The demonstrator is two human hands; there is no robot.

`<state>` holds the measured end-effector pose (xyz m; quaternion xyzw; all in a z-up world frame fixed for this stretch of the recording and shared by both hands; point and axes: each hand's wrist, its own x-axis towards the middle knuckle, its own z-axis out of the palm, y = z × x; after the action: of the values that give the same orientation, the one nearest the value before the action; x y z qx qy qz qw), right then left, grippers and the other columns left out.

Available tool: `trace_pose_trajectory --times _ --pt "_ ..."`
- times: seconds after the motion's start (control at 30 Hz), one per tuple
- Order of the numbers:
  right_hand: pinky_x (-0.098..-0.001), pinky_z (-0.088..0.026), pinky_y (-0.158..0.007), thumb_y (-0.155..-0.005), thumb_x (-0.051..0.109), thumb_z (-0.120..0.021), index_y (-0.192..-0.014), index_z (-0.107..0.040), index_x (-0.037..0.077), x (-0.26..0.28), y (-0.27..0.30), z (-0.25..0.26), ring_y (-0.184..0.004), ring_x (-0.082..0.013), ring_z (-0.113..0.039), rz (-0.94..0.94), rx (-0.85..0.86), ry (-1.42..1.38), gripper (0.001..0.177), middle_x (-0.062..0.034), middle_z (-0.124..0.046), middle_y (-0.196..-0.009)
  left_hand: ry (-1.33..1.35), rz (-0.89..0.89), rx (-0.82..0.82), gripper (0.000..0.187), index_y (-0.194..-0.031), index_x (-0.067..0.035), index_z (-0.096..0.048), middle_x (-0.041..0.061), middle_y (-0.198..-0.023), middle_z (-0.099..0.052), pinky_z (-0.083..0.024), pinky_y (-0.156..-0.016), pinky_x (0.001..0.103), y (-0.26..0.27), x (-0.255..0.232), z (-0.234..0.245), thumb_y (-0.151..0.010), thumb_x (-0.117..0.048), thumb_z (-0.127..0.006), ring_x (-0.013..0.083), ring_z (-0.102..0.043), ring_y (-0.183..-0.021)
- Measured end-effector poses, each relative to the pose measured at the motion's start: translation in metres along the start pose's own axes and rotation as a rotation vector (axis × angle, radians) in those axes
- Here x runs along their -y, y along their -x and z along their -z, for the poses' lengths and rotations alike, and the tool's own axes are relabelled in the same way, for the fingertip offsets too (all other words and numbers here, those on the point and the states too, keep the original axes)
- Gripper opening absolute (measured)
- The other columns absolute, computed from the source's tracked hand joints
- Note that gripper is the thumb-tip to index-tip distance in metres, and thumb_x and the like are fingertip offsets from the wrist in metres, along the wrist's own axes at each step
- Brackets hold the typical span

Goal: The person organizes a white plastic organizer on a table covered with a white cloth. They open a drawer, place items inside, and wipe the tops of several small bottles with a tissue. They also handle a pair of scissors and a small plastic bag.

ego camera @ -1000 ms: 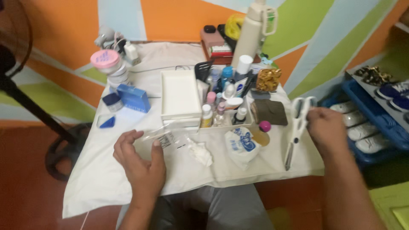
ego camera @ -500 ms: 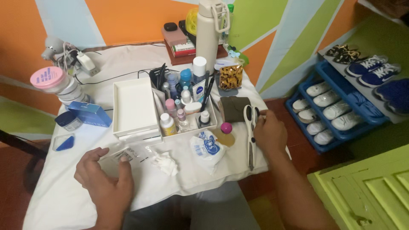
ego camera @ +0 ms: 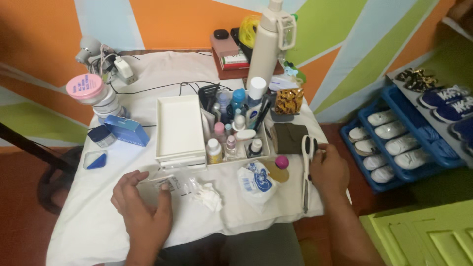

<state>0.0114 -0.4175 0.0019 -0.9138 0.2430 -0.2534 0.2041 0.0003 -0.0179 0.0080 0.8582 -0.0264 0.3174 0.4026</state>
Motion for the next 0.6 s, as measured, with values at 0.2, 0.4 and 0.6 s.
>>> trace_pose_trajectory --times 0.2,0.4,0.6 --pt "-0.0516 -0.053 -0.082 -0.095 0.025 -0.059 -0.112 -0.071 0.01 -0.001 0.0001 0.0006 -0.087 -0.0416 -0.071 -0.007 -0.001 0.009 0.026 -0.019 -0.075 -0.089 0.057 0.057 -0.006 0.048 -0.126 -0.001 -0.053 0.023 -0.136 -0.051 -0.031 -0.112 0.05 0.0003 -0.0046 0.0028 -0.084 -0.011 -0.073 0.0395 -0.042 -0.129" --pt "-0.0524 -0.053 -0.083 -0.096 0.026 -0.058 -0.112 -0.071 0.009 -0.0027 0.0025 -0.0015 -0.09 -0.0433 -0.07 0.014 -0.01 0.025 0.026 -0.0191 -0.075 -0.093 0.084 0.085 0.007 0.047 -0.125 0.0 -0.053 0.023 -0.134 -0.052 -0.03 -0.111 0.05 0.0001 -0.0053 0.0068 -0.083 -0.01 -0.072 0.0397 -0.042 -0.129" --pt "-0.0511 -0.053 -0.083 -0.096 0.025 -0.061 -0.113 -0.073 0.009 -0.0041 -0.0003 -0.002 -0.09 -0.0434 -0.069 -0.014 -0.002 0.041 0.027 -0.0217 -0.074 -0.092 0.086 0.058 -0.027 0.046 -0.124 0.0 -0.053 0.023 -0.134 -0.052 -0.03 -0.111 0.05 -0.0018 -0.0075 0.0062 -0.085 -0.012 -0.073 0.0401 -0.042 -0.128"
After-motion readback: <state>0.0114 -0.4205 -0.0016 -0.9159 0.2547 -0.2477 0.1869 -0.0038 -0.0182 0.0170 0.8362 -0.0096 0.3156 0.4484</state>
